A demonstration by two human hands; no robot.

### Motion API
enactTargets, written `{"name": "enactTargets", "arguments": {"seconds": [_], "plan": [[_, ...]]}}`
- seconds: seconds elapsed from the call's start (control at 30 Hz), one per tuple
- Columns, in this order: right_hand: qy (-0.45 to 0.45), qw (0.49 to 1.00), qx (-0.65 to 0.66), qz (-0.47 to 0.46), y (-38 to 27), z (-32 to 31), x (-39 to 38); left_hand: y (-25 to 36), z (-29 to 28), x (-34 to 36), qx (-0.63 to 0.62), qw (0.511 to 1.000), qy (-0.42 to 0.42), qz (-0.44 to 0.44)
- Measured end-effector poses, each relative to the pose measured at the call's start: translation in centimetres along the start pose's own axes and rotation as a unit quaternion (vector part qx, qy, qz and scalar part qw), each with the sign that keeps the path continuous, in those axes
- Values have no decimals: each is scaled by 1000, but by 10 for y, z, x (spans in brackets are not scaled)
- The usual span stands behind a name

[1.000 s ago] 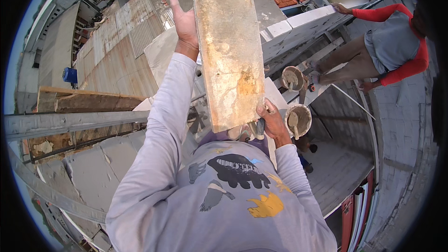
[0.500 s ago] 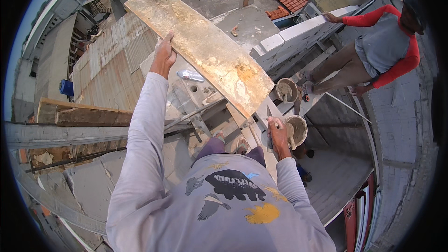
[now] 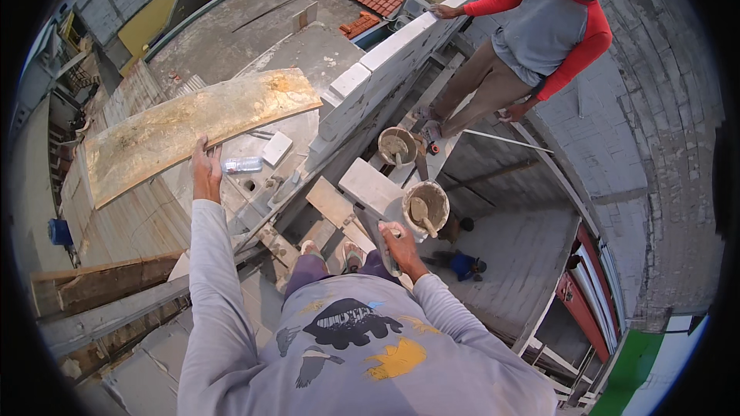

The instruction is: The person uses a hand saw to cut a wooden plank on a rooftop construction site. They position the plank, saw through it, then lift and move the cut piece aside.

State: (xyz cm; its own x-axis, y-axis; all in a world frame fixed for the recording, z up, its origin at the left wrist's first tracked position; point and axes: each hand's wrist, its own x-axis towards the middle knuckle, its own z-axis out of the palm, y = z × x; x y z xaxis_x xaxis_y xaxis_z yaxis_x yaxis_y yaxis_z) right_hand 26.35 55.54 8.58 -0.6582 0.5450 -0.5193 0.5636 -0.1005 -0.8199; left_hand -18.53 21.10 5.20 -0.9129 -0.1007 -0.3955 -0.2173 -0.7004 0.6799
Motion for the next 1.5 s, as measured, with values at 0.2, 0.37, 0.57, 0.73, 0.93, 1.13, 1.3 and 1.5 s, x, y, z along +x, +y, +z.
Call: {"name": "enactTargets", "arguments": {"seconds": [0.2, 0.37, 0.57, 0.73, 0.93, 1.13, 1.3, 1.5], "plan": [[-3, 1000, -16, 3, 7, -1, -7, -44, -12, -54, -84, 996, 36, -5], [-21, 999, -31, 27, 7, -5, 8, -78, -39, -68, -134, 989, 53, -35], [-43, 996, -73, 35, -10, 15, 27, -120, -58, -51, -183, 980, 71, -29], [-52, 997, -45, 33, -17, 52, 61, -138, -57, -56, -189, 978, 81, -44], [-69, 996, 13, 49, -32, 122, 110, -145, -57, -66, -209, 974, 68, -55], [-51, 989, 97, 96, -52, 194, 161, -148, -50, -66, -195, 977, 43, -71], [-67, 977, 148, 140, -78, 240, 218, -146, -45, -68, -196, 976, 37, -90], [-107, 955, 211, 178, -94, 273, 267, -146, -60, -70, -194, 974, 32, -110]]}}
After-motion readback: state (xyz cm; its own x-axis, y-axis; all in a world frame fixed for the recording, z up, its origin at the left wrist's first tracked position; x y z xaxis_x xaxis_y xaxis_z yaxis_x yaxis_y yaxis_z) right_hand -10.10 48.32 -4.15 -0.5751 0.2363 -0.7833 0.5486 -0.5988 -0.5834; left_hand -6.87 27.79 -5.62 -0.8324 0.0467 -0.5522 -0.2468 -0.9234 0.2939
